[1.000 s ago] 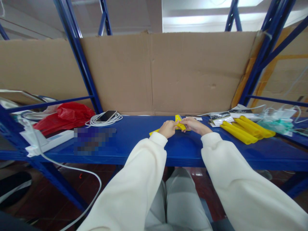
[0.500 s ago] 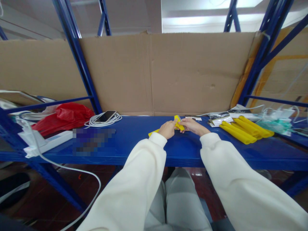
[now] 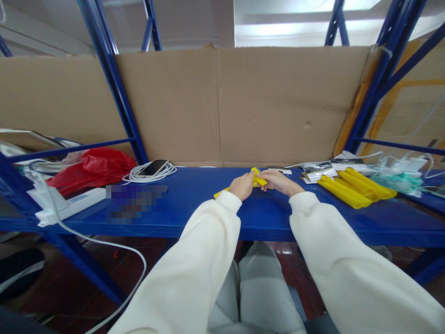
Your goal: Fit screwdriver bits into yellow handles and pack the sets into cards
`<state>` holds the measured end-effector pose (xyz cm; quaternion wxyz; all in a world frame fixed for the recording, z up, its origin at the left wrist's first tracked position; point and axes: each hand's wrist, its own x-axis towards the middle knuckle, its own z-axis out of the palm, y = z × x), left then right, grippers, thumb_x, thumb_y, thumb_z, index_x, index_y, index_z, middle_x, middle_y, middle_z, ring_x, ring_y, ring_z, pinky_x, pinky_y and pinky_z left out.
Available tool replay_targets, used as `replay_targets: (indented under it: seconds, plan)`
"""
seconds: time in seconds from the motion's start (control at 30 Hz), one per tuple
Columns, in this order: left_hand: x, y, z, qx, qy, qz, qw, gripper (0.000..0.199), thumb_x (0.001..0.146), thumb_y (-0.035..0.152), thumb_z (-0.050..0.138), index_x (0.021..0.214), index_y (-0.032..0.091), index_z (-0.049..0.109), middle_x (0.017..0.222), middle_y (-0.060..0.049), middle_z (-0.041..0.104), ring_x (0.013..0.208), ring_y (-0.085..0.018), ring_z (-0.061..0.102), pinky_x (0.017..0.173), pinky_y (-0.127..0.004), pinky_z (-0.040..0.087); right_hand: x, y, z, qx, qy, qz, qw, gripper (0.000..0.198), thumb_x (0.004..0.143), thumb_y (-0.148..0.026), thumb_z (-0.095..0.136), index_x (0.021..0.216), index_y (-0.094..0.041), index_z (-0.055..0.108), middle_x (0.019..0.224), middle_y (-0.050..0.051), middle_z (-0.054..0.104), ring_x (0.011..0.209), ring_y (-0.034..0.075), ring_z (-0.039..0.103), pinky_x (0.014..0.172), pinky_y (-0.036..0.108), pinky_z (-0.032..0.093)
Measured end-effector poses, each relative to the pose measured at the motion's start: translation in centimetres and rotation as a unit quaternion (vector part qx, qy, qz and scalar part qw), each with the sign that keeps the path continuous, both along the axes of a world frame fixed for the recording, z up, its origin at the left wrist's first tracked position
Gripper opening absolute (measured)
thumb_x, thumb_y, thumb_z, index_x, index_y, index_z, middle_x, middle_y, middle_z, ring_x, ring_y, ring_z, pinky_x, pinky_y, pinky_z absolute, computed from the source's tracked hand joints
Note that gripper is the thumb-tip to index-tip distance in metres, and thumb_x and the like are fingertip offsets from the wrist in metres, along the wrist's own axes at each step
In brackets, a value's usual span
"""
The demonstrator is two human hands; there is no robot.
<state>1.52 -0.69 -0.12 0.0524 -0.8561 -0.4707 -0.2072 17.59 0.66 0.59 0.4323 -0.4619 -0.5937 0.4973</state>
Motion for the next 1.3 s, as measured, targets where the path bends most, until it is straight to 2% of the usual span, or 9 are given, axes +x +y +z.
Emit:
replay_targets:
  seconds: [0.17, 0.23, 0.3, 0.4, 0.57, 0.73, 0.9, 1.03, 1.3]
  plan:
    - [-0.1, -0.4, 0.4, 0.010, -0.042, 0.011, 0.999, 0.052, 0.091, 0.012, 0.043, 0.143, 0.015, 0.043, 0.129, -0.016, 0.061, 0.112, -0.026, 0.064, 0.095, -0.035, 0.048, 3.3, 1.7, 0.1, 0.077, -0.013, -0.194, 0.978, 0.015, 0.091, -0.021, 0.052, 0.085, -0.015, 0.064, 0.078, 0.009, 0.072, 0.056, 0.012, 0.064, 0.054, 0.023, 0.052]
    - [-0.2, -0.6, 0.6, 0.011, -0.057, 0.017, 0.998, 0.052, 0.092, 0.013, 0.044, 0.143, 0.016, 0.044, 0.130, -0.015, 0.061, 0.111, -0.026, 0.064, 0.095, -0.036, 0.048, 5.5, 2.4, -0.4, 0.094, -0.125, -0.348, 0.924, 0.021, 0.086, -0.013, 0.049, 0.096, -0.012, 0.068, 0.091, 0.014, 0.074, 0.074, 0.019, 0.070, 0.068, 0.029, 0.056]
    - [-0.2, -0.7, 0.8, 0.011, -0.071, 0.020, 0.997, 0.052, 0.091, 0.014, 0.045, 0.143, 0.018, 0.046, 0.130, -0.013, 0.062, 0.111, -0.026, 0.064, 0.095, -0.035, 0.048, 7.5, 2.8, -1.1, 0.094, -0.272, -0.420, 0.861, 0.032, 0.079, -0.006, 0.052, 0.104, -0.008, 0.071, 0.105, 0.019, 0.072, 0.098, 0.026, 0.069, 0.088, 0.035, 0.052]
    - [-0.2, -0.7, 1.1, 0.019, -0.111, 0.013, 0.994, 0.052, 0.091, 0.014, 0.046, 0.142, 0.019, 0.047, 0.128, -0.011, 0.064, 0.112, -0.025, 0.064, 0.097, -0.034, 0.047, 9.3, 3.1, -2.2, 0.063, -0.397, -0.394, 0.827, 0.041, 0.076, -0.002, 0.051, 0.112, -0.008, 0.071, 0.116, 0.021, 0.069, 0.113, 0.030, 0.064, 0.097, 0.036, 0.047]
    - [-0.2, 0.6, 1.7, 0.034, -0.242, -0.016, 0.970, 0.043, 0.091, 0.015, 0.048, 0.133, 0.017, 0.056, 0.113, -0.011, 0.070, 0.107, -0.024, 0.065, 0.093, -0.031, 0.047, 9.1, 3.4, -2.8, 0.049, -0.481, -0.342, 0.806, 0.036, 0.081, -0.010, 0.055, 0.111, -0.015, 0.074, 0.108, 0.016, 0.073, 0.105, 0.026, 0.068, 0.090, 0.032, 0.051]
    - [-0.1, 2.2, 2.4, -0.012, -0.387, -0.014, 0.922, 0.018, 0.089, 0.015, 0.051, 0.098, 0.012, 0.066, 0.083, -0.008, 0.070, 0.084, -0.020, 0.066, 0.078, -0.028, 0.050, 8.1, 3.8, -2.3, 0.071, -0.533, -0.311, 0.784, 0.027, 0.087, -0.017, 0.053, 0.099, -0.010, 0.076, 0.103, 0.021, 0.073, 0.105, 0.028, 0.068, 0.088, 0.030, 0.050]
    - [0.2, 1.9, 3.1, -0.201, -0.547, -0.023, 0.812, 0.016, 0.088, 0.009, 0.047, 0.074, 0.016, 0.051, 0.054, 0.006, 0.044, 0.044, -0.006, 0.042, 0.045, -0.016, 0.034, 7.5, 3.9, -1.9, 0.054, -0.553, -0.304, 0.774, 0.029, 0.086, -0.016, 0.053, 0.104, -0.002, 0.072, 0.105, 0.028, 0.070, 0.108, 0.033, 0.066, 0.089, 0.036, 0.051]
    - [0.1, 1.3, 3.0, -0.347, -0.598, -0.027, 0.722, 0.021, 0.084, 0.001, 0.046, 0.071, 0.017, 0.043, 0.053, 0.008, 0.041, 0.036, -0.003, 0.033, 0.038, -0.014, 0.022, 7.4, 4.2, -1.9, 0.063, -0.552, -0.303, 0.774, 0.029, 0.084, -0.018, 0.058, 0.107, -0.004, 0.071, 0.106, 0.027, 0.069, 0.109, 0.033, 0.066, 0.089, 0.037, 0.050]
    - [0.0, 1.0, 1.9, -0.466, -0.566, -0.003, 0.680, 0.020, 0.083, -0.002, 0.043, 0.072, 0.015, 0.046, 0.050, 0.006, 0.043, 0.036, -0.003, 0.033, 0.037, -0.014, 0.024, 7.1, 4.7, -1.6, 0.027, -0.556, -0.323, 0.766, 0.035, 0.081, -0.014, 0.059, 0.113, -0.003, 0.068, 0.107, 0.028, 0.069, 0.108, 0.032, 0.066, 0.086, 0.035, 0.051]
